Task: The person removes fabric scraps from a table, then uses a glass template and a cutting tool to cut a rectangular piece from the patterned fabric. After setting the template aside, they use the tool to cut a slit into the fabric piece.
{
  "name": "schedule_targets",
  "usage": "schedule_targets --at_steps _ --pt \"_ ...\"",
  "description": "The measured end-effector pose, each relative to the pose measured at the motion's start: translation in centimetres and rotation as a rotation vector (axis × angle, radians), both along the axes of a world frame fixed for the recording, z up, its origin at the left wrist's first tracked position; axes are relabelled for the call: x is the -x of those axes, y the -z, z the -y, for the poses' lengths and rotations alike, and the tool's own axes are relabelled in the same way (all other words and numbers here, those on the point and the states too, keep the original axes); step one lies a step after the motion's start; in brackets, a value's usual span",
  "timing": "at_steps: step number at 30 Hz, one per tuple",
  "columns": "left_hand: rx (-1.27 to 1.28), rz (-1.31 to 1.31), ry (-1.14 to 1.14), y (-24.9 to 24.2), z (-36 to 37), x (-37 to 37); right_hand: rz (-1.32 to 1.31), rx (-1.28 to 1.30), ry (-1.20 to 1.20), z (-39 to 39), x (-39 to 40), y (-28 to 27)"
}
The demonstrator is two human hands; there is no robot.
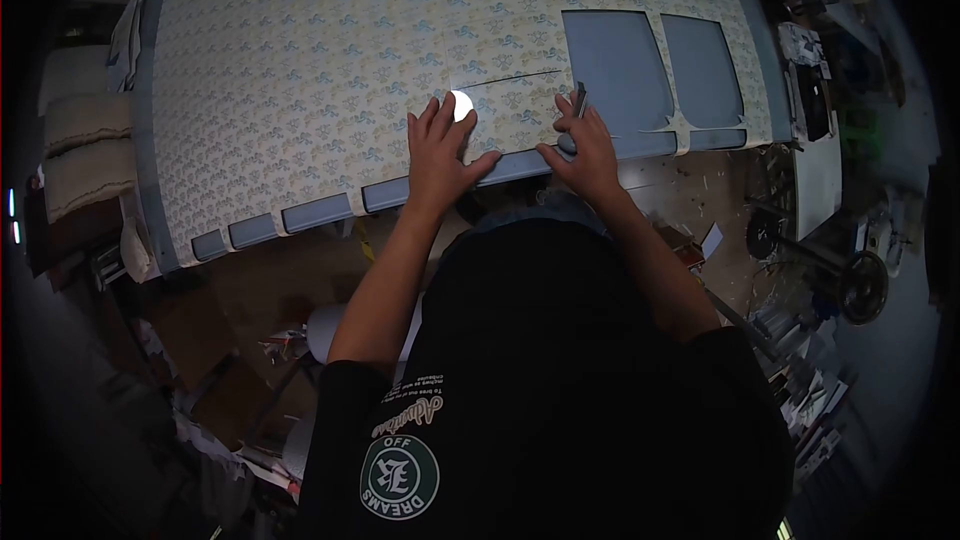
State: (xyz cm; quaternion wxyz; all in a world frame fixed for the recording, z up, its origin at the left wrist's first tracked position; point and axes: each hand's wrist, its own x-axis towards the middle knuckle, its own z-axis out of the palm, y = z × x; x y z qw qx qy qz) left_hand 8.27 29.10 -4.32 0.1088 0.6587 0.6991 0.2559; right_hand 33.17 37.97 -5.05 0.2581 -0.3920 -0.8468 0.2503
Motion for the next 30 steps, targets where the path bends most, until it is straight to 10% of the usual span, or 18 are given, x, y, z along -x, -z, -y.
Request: schedule_targets --at_steps 17,22,25,30 --pt "0.005 -0.001 0.01 0.0 0.0 0.1 0.003 0.023 0.009 0.1 0.1 -0.1" --pt "0.012 0.013 0.007 0.1 -0.1 0.1 -0.404 0.19 0.278 -0.1 -0.4 -1.2" --pt "0.022 0.016 0.012 0.0 0.0 0.2 -0.201 0.484 0.427 -1.1 -3.1 -2.6" --pt "0.028 0.009 0.016 0.0 -0.1 0.2 -0.202 0.256 0.434 -2.0 -4.5 -5.5"
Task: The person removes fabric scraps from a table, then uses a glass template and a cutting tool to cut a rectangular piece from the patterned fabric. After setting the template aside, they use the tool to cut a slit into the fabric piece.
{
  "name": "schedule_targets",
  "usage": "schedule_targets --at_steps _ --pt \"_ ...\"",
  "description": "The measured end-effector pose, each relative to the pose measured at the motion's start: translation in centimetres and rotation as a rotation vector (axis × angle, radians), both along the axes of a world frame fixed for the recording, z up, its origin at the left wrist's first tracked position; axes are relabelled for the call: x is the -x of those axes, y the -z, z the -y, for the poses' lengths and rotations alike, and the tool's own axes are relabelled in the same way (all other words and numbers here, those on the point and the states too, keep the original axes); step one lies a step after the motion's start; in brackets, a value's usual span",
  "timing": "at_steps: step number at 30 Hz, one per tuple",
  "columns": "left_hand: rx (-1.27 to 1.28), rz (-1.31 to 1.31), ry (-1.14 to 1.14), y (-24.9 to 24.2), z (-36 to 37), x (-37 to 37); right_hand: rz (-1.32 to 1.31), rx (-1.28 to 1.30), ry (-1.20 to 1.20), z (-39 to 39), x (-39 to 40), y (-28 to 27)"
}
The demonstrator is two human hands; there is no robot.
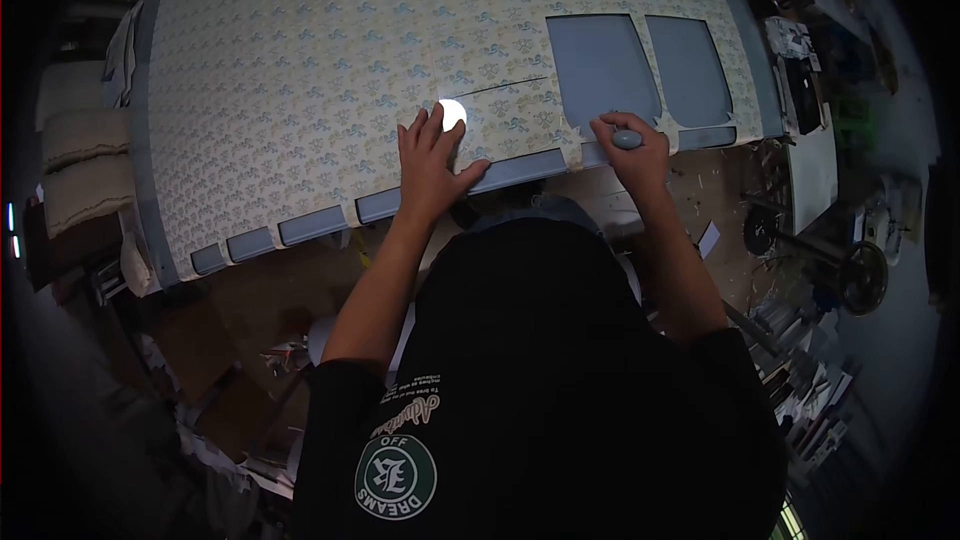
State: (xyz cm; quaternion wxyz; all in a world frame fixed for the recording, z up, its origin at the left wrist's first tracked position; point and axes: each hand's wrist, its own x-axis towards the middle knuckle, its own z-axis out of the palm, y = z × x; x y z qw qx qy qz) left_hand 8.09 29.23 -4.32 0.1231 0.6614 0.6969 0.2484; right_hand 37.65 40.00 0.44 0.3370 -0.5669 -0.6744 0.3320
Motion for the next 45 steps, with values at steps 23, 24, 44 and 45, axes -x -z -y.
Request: schedule_targets --at_steps 23,24,44,45 --pt "0.044 0.004 -0.003 -0.4 0.0 0.1 -0.087 0.035 -0.039 -0.2 -1.0 -0.3" --pt "0.046 0.001 -0.006 -0.5 0.1 0.0 -0.133 0.027 -0.019 -0.1 -1.0 0.2" --pt "0.234 0.007 0.075 -4.2 -6.5 -0.6 0.042 0.268 -0.15 1.4 0.6 -1.5" --pt "0.234 0.013 0.076 -4.4 -7.3 -1.0 0.055 0.265 -0.174 1.4 0.8 -1.8"
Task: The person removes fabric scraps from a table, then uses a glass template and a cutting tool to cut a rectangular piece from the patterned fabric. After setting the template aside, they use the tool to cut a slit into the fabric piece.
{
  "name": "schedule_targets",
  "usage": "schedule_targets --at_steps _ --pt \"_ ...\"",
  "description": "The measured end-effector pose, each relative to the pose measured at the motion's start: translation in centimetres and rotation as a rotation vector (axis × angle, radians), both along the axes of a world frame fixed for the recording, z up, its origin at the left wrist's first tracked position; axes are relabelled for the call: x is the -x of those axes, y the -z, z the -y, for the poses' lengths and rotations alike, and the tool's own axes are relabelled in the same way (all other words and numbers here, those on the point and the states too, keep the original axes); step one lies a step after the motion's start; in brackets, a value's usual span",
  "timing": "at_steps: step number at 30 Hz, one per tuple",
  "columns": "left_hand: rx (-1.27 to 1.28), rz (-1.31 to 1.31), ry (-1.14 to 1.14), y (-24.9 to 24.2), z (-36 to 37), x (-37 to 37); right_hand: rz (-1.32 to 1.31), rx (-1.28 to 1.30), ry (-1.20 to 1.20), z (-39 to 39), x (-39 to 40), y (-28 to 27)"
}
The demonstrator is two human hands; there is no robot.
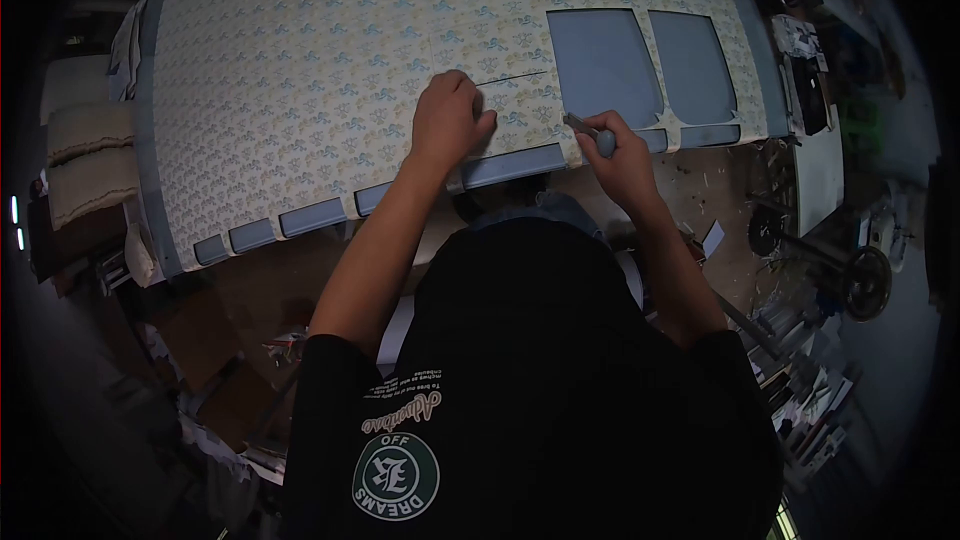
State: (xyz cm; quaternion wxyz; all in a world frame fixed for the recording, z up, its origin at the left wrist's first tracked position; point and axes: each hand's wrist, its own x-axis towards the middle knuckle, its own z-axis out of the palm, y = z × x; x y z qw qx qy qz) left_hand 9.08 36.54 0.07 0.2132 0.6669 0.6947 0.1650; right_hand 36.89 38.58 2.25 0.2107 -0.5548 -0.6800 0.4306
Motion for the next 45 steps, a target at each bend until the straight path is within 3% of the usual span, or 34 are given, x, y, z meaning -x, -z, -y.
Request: schedule_targets --at_steps 12,17,34,45 --pt "0.01 -0.228 0.044 -0.3 -4.2 -2.0 0.11 -0.065 -0.043 0.1 0.4 -0.5" --pt "0.196 -0.347 0.02 -1.6 -5.0 -3.4 0.127 -0.059 -0.1 0.4 1.0 -1.0" --pt "0.359 -0.224 -0.026 -1.9 -5.6 -3.8 0.198 -0.197 -0.268 0.4 1.5 -0.7" --pt "0.393 -0.262 0.008 -1.9 -6.3 -3.9 0.229 -0.174 -0.248 0.4 1.9 -0.1"
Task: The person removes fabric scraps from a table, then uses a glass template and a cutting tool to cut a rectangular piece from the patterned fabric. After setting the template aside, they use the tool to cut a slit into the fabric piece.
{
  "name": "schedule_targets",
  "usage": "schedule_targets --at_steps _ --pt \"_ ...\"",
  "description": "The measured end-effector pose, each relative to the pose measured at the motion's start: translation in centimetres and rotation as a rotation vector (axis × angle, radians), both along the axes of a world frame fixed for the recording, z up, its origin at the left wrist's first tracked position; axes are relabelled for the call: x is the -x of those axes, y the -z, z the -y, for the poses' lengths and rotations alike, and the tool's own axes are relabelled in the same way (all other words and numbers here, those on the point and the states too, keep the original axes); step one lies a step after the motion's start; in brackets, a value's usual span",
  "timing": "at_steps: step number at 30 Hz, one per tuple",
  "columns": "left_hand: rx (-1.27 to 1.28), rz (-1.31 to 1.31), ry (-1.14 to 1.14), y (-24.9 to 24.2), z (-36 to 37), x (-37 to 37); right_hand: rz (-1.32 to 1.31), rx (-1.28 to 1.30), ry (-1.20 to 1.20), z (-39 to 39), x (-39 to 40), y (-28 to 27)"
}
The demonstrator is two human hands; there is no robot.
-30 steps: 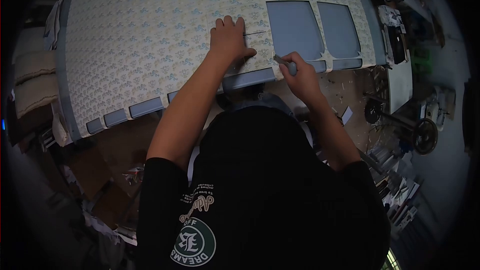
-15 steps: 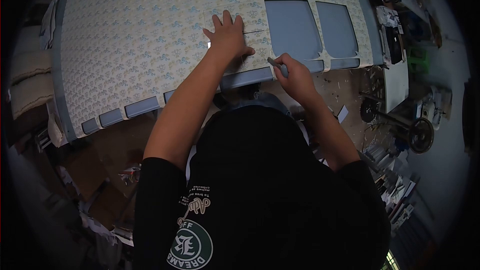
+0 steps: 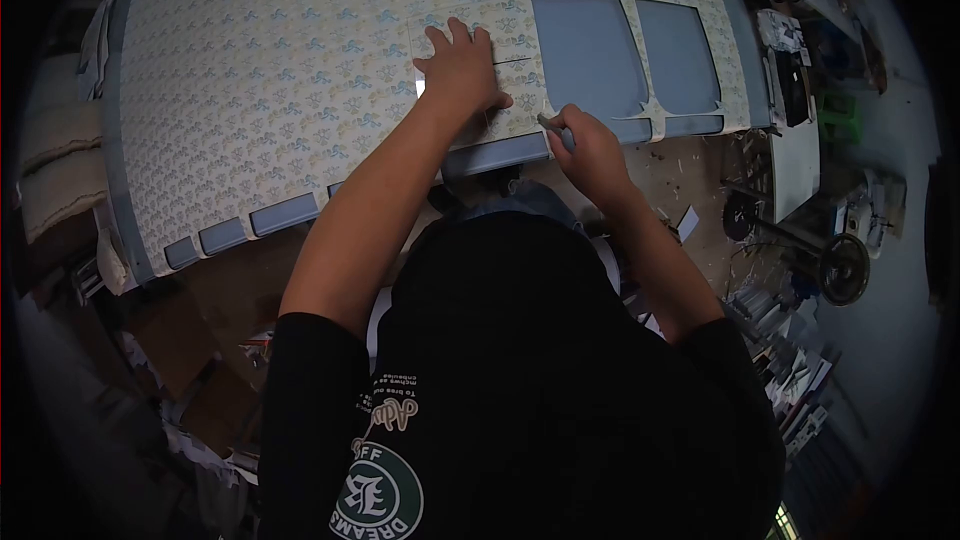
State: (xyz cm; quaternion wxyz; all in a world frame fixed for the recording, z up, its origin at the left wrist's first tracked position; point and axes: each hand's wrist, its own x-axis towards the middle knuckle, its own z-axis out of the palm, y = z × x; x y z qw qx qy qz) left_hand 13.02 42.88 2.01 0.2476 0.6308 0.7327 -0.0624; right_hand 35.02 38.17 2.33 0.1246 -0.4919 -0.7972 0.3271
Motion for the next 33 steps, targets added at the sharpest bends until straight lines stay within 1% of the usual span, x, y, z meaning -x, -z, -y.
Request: schedule_targets --at_steps 1,5,7,11,13,14,16,17,19,20,22,23,25,26,28,33 --pt "0.012 0.0 0.006 0.0 -0.2 0.0 -0.062 -0.045 0.002 0.2 -0.2 0.6" --pt "0.013 -0.001 0.013 0.0 -0.2 0.0 -0.139 -0.118 0.005 0.9 -0.6 3.1" --pt "0.015 -0.004 0.019 -0.2 -0.1 0.0 -0.279 -0.187 0.027 1.4 -0.8 4.3" --pt "0.012 -0.009 0.026 -0.1 -0.2 0.1 -0.329 -0.236 -0.007 0.9 -1.5 4.9" --pt "0.015 -0.017 0.024 -0.2 -0.1 0.0 -0.235 -0.091 -0.073 -0.3 -2.0 3.4" --pt "0.014 -0.018 0.024 -0.2 -0.2 0.0 -0.238 -0.092 -0.074 -1.2 -2.2 2.8" --pt "0.02 -0.023 0.025 -0.3 -0.3 0.0 -0.195 -0.063 -0.286 -3.4 -2.6 1.9" --pt "0.026 -0.026 0.027 -0.3 -0.4 0.0 -0.197 -0.063 -0.288 -4.3 -2.7 1.6" --pt "0.029 -0.03 0.025 -0.1 -0.4 0.0 -0.114 -0.023 -0.438 -5.9 -2.9 1.3" --pt "0.03 -0.034 0.024 0.0 -0.5 0.0 -0.117 -0.023 -0.44 -6.5 -2.8 1.0" --pt "0.002 -0.075 0.008 -0.1 -0.3 -0.4 -0.099 -0.009 -0.552 -7.6 -2.6 0.5" --pt "-0.028 -0.114 -0.006 -0.1 -0.3 -0.5 -0.101 -0.009 -0.554 -8.0 -2.6 0.2" --pt "-0.025 -0.121 -0.008 0.0 -0.3 -0.6 -0.1 -0.017 -0.641 -8.5 -2.5 -0.2" --pt "-0.024 -0.126 -0.008 0.0 -0.4 -0.6 -0.102 -0.015 -0.643 -8.7 -2.5 -0.3" --pt "-0.007 -0.13 -0.01 -0.3 -0.5 -0.7 -0.041 -0.015 -0.685 -9.1 -2.4 -0.4" --pt "0.01 -0.12 -0.003 -0.4 -0.5 -0.7 0.001 0.006 -0.707 -9.3 -2.1 -0.8"
